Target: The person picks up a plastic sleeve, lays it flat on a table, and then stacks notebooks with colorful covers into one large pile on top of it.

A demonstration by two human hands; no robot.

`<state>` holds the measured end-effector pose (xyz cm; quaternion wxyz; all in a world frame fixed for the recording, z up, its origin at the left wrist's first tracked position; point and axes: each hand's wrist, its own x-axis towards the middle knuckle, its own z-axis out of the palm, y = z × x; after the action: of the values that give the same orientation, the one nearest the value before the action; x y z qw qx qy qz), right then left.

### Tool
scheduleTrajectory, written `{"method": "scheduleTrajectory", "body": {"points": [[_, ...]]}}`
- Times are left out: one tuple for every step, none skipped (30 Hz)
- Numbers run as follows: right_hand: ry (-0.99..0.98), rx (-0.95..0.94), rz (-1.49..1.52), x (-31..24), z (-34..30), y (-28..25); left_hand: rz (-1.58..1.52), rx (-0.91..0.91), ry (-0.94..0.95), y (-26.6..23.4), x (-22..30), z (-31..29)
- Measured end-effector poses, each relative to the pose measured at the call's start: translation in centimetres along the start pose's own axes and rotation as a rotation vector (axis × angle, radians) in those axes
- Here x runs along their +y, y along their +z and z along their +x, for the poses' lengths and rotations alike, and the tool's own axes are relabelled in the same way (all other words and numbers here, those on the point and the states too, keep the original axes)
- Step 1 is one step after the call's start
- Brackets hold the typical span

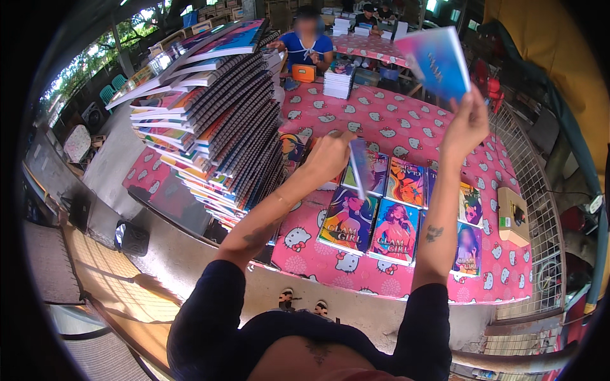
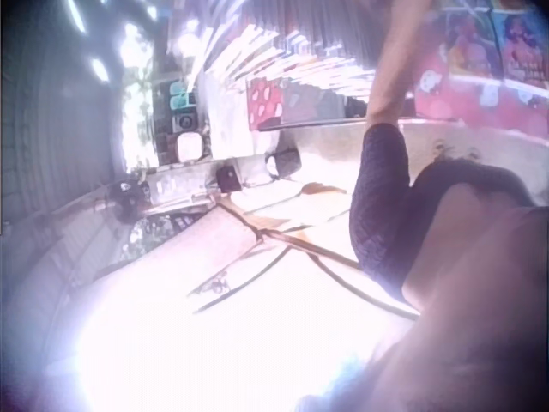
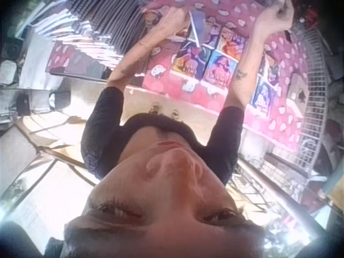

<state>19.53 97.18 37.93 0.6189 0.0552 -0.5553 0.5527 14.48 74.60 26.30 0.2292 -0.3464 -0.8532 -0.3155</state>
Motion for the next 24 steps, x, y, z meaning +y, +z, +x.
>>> {"method": "scheduleTrajectory", "body": {"points": [[-0.064, 0.008, 0.027, -1.6, 1.2, 0.4, -0.089, -0.017, 0.063, -2.0, 1.6, -1.1], [-0.125, 0.013, 0.062, -3.0, 2.2, 1.1, -0.029, 0.026, 0.109, -4.1, 3.5, -2.5], [-0.166, -0.002, 0.097, -4.2, 2.6, 2.4, 0.038, 0.069, 0.151, -6.4, 5.4, -4.4], [-0.217, -0.013, 0.126, -5.7, 2.9, 4.0, 0.098, 0.113, 0.202, -8.2, 7.0, -5.7], [-0.262, -0.027, 0.153, -6.7, 3.0, 5.5, 0.055, 0.208, 0.206, -9.6, 7.9, -6.6], [-0.355, -0.028, 0.113, -7.2, 3.1, 7.3, 0.020, 0.301, 0.204, -11.0, 8.7, -7.5], [-0.447, -0.029, 0.071, -7.5, 3.2, 9.1, -0.015, 0.394, 0.203, -12.2, 9.2, -8.4], [-0.449, -0.072, 0.087, -8.1, 3.3, 10.9, -0.173, 0.365, 0.057, -13.7, 9.1, -9.5], [-0.463, -0.070, 0.102, -8.8, 3.2, 12.6, -0.330, 0.335, -0.087, -15.3, 8.8, -10.5], [-0.541, -0.112, 0.094, -11.0, 2.4, 14.1, -0.408, 0.416, -0.192, -17.2, 8.7, -11.2], [-0.619, -0.151, 0.088, -12.9, 1.6, 15.5, -0.483, 0.498, -0.295, -19.5, 8.8, -11.9], [-0.649, -0.216, 0.091, -13.3, 1.0, 16.7, -0.233, 0.629, -0.190, -21.6, 8.5, -12.1], [-0.685, -0.273, 0.091, -13.7, 0.8, 17.5, 0.016, 0.810, -0.171, -23.8, 7.3, -12.5], [-0.763, -0.346, 0.027, -13.6, 0.2, 18.4, -0.253, 1.008, -0.176, -26.5, 7.2, -12.8], [-0.844, -0.423, -0.039, -13.6, -0.6, 19.3, -0.067, 1.191, -0.084, -29.6, 7.3, -12.7], [-0.755, -0.607, 0.032, -15.5, -2.0, 20.2, -0.106, 1.242, -0.020, -34.8, 8.5, -13.5], [-0.676, -0.801, 0.045, -16.3, -3.2, 20.3, -0.202, 1.276, 0.040, -38.8, 8.1, -13.5], [-0.580, -0.989, -0.011, -16.4, -3.7, 20.4, -0.211, 1.161, 0.026, -42.2, 7.8, -13.0], [-0.562, -1.009, 0.023, -16.6, -3.7, 20.4, -0.231, 1.046, 0.025, -44.5, 7.3, -11.9], [-0.541, -1.025, 0.082, -17.0, -3.9, 20.6, -0.055, 1.028, 0.181, -44.5, 6.6, -10.8], [-0.521, -1.042, 0.143, -17.4, -3.9, 20.9, 0.169, 0.968, 0.230, -44.7, 6.5, -9.5], [-0.416, -1.051, 0.132, -16.5, -3.6, 21.1, 0.320, 0.917, 0.292, -43.7, 4.1, -7.2], [-0.308, -1.040, 0.030, -13.9, -2.2, 20.1, 0.424, 0.827, 0.272, -40.1, 1.4, -2.1], [-0.195, -1.013, 0.047, -13.3, -0.7, 18.9, 0.643, 0.718, 0.250, -39.1, 3.0, 1.3]]}}
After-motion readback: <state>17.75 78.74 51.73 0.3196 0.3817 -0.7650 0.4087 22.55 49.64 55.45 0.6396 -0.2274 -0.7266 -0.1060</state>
